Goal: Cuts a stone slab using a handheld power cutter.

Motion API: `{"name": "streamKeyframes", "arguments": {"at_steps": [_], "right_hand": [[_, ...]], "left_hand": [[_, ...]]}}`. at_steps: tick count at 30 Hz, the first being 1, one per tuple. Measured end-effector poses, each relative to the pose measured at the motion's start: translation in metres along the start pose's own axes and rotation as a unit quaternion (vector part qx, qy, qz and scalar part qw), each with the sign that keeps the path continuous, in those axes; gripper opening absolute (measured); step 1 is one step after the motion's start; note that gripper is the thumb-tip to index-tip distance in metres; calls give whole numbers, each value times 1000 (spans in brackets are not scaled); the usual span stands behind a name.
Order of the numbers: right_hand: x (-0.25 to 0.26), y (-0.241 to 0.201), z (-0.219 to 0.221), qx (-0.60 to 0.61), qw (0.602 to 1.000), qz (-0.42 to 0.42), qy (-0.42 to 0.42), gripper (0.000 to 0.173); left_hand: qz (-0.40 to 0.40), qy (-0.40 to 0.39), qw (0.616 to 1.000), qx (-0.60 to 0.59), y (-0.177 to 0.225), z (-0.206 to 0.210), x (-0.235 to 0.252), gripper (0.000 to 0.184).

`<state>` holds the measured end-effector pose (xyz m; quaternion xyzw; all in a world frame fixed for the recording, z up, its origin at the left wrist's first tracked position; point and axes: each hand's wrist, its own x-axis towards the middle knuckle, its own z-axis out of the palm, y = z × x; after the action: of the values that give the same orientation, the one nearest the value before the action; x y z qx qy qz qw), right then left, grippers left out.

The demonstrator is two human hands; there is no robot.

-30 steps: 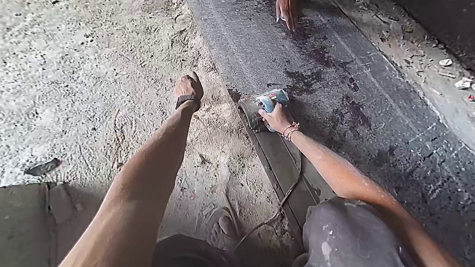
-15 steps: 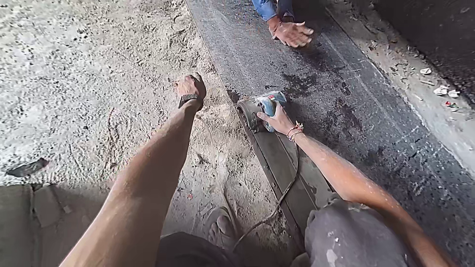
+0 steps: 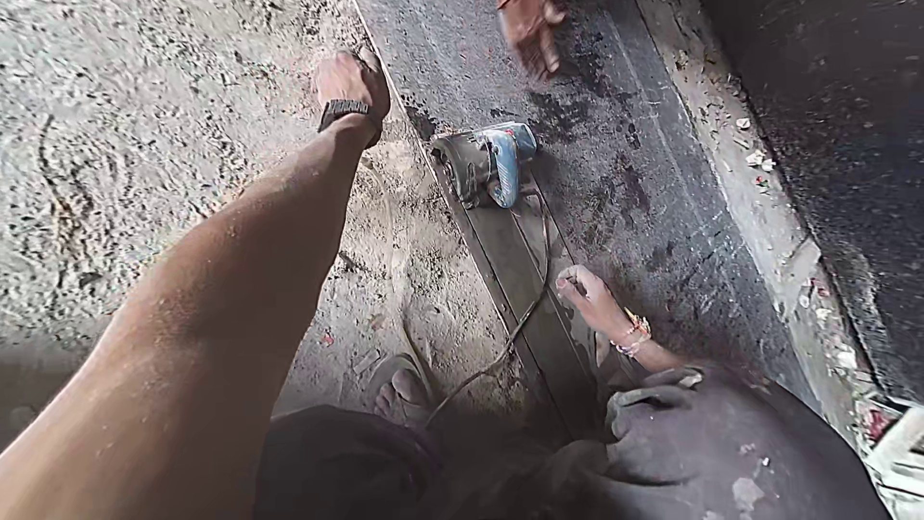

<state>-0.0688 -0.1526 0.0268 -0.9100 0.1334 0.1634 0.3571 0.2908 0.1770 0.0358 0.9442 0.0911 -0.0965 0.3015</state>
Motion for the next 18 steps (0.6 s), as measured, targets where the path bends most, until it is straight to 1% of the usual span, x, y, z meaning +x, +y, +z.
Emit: {"name": "streamKeyframes", "arguments": {"at_steps": [3, 7, 10, 13, 15, 17, 18], "right_hand": [[-14, 0, 11, 74, 997, 22, 11, 36], [-19, -12, 10, 107, 992, 51, 39, 30], [-20, -22, 7, 101, 992, 50, 49, 26], [-25, -25, 3, 90, 992, 61, 57, 23], [-28, -26, 3, 90, 992, 68, 63, 22], [-28, -28, 3, 90, 991, 64, 71, 21], [-29, -30, 3, 85, 992, 62, 71, 22]], "left_hand": [[28, 0, 1000, -12, 8, 8, 2, 66], [48, -9, 999, -15, 18, 17, 5, 65], [53, -21, 998, -19, 24, 17, 7, 62], [107, -35, 994, -4, 28, 24, 8, 43], [130, -53, 990, 21, 28, 31, 6, 35], [147, -80, 986, 10, 29, 33, 6, 37], [149, -95, 984, -25, 30, 34, 7, 40]]}}
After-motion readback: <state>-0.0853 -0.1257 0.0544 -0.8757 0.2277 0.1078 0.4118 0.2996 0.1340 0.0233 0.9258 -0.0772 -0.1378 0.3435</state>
